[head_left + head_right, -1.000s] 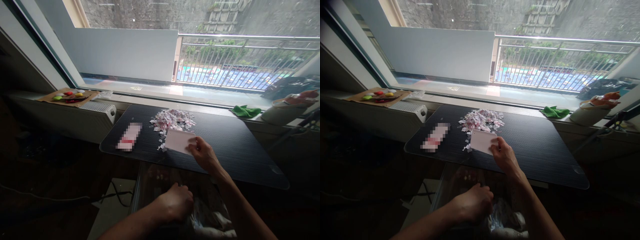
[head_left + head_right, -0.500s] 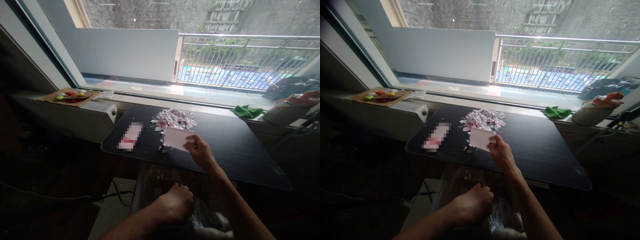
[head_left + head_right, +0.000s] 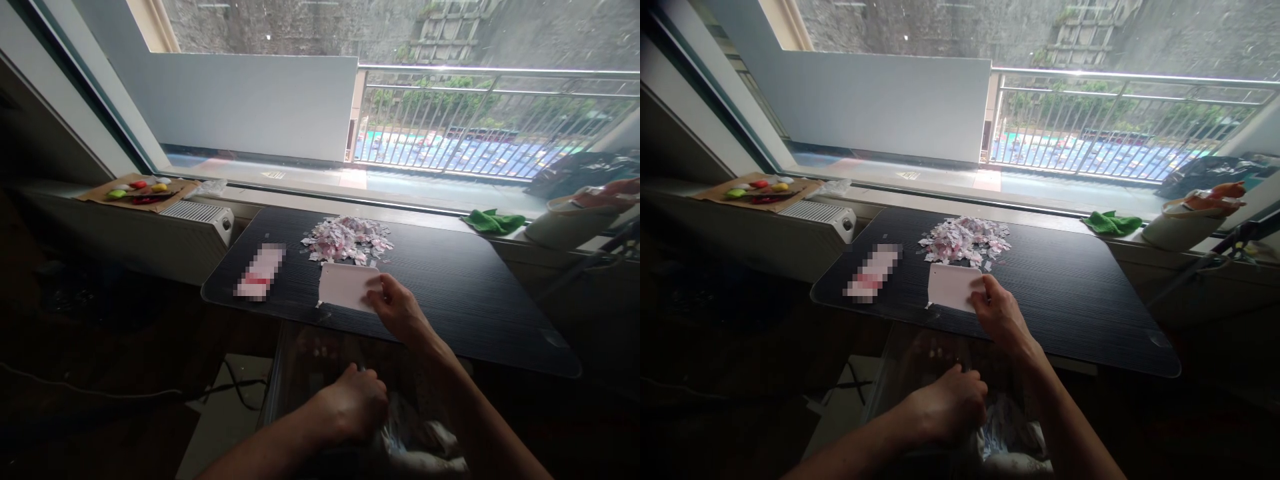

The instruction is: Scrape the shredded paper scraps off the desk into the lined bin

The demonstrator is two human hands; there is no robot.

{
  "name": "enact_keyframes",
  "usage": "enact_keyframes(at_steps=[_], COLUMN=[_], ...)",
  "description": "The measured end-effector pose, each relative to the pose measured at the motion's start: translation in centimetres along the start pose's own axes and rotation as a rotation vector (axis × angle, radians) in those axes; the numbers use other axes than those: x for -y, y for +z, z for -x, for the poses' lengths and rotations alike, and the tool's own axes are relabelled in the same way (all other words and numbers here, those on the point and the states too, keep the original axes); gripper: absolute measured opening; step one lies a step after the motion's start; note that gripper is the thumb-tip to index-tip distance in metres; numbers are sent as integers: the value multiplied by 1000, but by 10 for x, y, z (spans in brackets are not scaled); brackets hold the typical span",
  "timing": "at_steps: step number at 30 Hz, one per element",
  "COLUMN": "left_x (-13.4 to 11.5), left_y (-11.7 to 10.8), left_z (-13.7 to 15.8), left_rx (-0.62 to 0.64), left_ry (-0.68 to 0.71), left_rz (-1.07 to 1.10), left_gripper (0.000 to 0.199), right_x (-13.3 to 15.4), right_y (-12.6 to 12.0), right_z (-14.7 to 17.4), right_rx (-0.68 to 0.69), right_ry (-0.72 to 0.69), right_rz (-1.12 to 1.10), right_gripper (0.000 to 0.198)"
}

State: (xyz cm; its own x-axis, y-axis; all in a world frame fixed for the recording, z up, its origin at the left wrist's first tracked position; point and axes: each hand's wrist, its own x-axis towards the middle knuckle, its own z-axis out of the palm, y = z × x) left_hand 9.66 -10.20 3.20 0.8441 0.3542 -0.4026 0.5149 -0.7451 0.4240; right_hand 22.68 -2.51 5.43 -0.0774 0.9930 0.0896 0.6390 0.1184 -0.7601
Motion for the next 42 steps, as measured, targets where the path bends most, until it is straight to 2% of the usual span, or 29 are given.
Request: enact_keyframes(at_steps=[8, 15, 18, 20, 24, 27, 29, 32, 35, 38, 40, 42], left_x=[2, 13, 17, 17, 14, 14, 15, 16, 15, 12, 11, 12], left_y=[4, 0, -3, -5, -4, -2, -2, -3, -4, -4, -3, -2], left_z=[-1, 16, 24, 26, 25, 25, 26, 27, 24, 21, 22, 24], left_rx=[-30, -77, -81, -71, -41, -55, -57, -55, -47, -43, -46, -50], left_ry=[12, -24, -50, -77, -126, -121, -108, -100, -98, -114, -118, -115], left_rz=[3, 11, 15, 19, 19, 29, 37, 51, 66, 66, 59, 61], left_gripper=[6, 8, 9, 12, 13, 12, 10, 10, 10, 12, 12, 12], right_x=[6, -16, -24, -22, -9, -6, -10, -23, -29, -24, -19, -17], right_y=[-1, -46, -58, -53, -19, -3, -8, -32, -47, -32, -15, -5], right_z=[1, 15, 20, 20, 9, 1, 1, 9, 15, 10, 3, -1], right_rx=[4, -37, -118, -121, -4, 33, 8, -63, -101, -68, 5, -1], right_ry=[3, 97, 142, 115, 10, 14, 49, 132, 174, 146, 125, 112], right_rz=[69, 199, 221, 161, -7, -28, 4, 78, 6, -154, -181, -159], right_gripper=[14, 16, 17, 18, 13, 12, 13, 13, 17, 21, 20, 18])
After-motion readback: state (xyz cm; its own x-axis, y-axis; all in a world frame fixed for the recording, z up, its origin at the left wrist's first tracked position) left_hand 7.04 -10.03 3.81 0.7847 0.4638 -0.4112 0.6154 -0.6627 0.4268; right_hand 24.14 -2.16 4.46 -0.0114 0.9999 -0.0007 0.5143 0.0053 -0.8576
